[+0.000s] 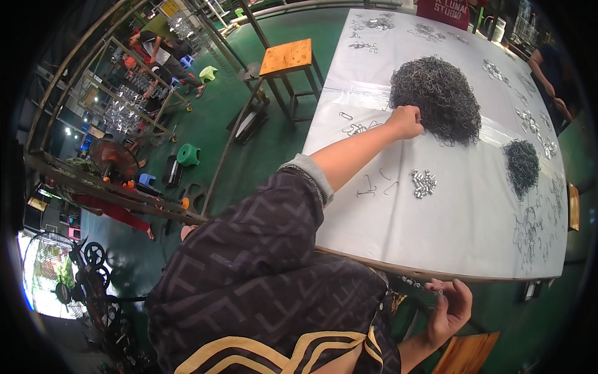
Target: The person is sorting small metal hooks and circular components from a large pile on a table, picking them up by hand and connecting them together.
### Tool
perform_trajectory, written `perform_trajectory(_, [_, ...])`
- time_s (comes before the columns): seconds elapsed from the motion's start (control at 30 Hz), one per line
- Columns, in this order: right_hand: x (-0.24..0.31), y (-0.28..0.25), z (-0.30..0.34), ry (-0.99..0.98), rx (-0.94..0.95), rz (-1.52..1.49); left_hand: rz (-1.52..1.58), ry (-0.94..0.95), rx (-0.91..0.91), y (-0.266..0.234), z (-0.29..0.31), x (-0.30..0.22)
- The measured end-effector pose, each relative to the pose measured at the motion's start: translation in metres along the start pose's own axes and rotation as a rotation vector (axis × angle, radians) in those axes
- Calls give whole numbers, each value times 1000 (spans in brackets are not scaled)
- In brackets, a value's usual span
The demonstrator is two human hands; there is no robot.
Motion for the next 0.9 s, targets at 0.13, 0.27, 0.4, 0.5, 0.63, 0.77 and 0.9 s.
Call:
perform_trajectory(0.13, [-5, -2, 3, 7, 36, -35, 111, 95, 62, 0, 23, -14])
perform_trajectory(0.27, [-7, 1, 4, 29, -18, -47, 370, 211, 193, -7, 75, -60])
perform_trajectory(0.4, [-7, 0, 5, 60, -99, -44, 632, 271, 464, -18, 125, -121])
perform_trajectory(0.5, [-2, 2, 6, 118, -172, -55, 838, 324, 648, -9, 153, -144])
perform_trajectory(0.63, [-9, 8, -9, 122, -77, -170, 821, 221, 771, -19, 197, -150])
perform_trajectory(0.77, [-11, 1, -8, 135, -122, -244, 919, 148, 938, 3, 205, -165])
perform_trajectory(0.9, [-10, -4, -1, 165, -134, -196, 862, 106, 1024, 12, 210, -169])
Point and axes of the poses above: each hand's wrist, its own z-axis away from the middle knuckle, its own y-axis out of the palm, x = y × z, the point moved 3 cm from there along -z, towards the middle knuckle, and after that the axes turned 6 degrees about x, right-handed, at the moved point
